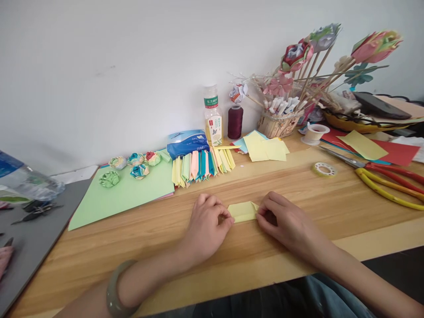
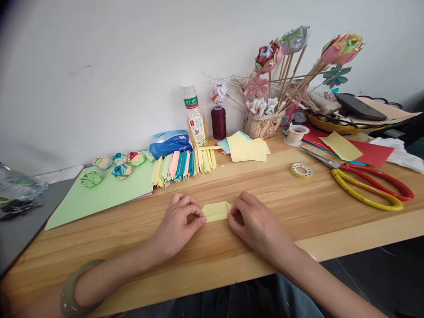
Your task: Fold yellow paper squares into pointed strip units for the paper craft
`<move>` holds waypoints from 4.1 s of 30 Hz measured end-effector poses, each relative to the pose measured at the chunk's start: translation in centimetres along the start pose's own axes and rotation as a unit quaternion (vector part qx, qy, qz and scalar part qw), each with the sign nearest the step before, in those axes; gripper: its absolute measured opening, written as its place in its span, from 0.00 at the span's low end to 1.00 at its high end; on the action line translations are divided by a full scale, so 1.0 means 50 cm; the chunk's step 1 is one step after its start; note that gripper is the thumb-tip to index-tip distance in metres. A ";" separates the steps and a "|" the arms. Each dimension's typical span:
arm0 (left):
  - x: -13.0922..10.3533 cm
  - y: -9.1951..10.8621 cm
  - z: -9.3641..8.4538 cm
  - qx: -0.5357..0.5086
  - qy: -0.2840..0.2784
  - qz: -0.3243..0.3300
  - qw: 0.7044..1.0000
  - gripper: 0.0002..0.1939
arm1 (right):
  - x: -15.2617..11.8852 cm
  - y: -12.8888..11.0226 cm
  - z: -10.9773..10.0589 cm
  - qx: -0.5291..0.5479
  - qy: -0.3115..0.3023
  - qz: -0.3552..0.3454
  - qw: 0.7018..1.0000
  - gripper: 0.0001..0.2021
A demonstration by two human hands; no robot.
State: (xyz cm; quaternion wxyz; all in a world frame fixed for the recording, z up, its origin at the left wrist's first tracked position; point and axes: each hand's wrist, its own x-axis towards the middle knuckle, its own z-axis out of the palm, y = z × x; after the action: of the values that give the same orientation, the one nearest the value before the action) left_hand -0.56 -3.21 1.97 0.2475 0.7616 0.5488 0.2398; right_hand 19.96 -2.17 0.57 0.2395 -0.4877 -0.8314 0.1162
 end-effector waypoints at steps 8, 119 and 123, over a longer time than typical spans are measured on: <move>0.008 0.010 0.011 0.056 0.019 -0.010 0.998 0.08 | -0.005 -0.006 0.008 -0.027 0.040 0.000 0.999 0.06; 0.002 0.008 0.016 0.325 0.118 0.421 0.839 0.03 | 0.013 0.064 -0.058 -0.040 -0.044 -0.229 0.972 0.13; 0.003 0.014 0.014 0.310 0.120 0.425 0.842 0.10 | 0.009 0.065 -0.055 -0.027 -0.039 -0.221 0.974 0.14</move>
State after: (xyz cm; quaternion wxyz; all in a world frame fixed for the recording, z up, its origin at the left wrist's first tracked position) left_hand 0.44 -3.34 1.89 -0.1955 0.9224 0.2428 0.2279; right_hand 23.64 -0.25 1.66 0.2137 -0.2932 -0.9301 0.0571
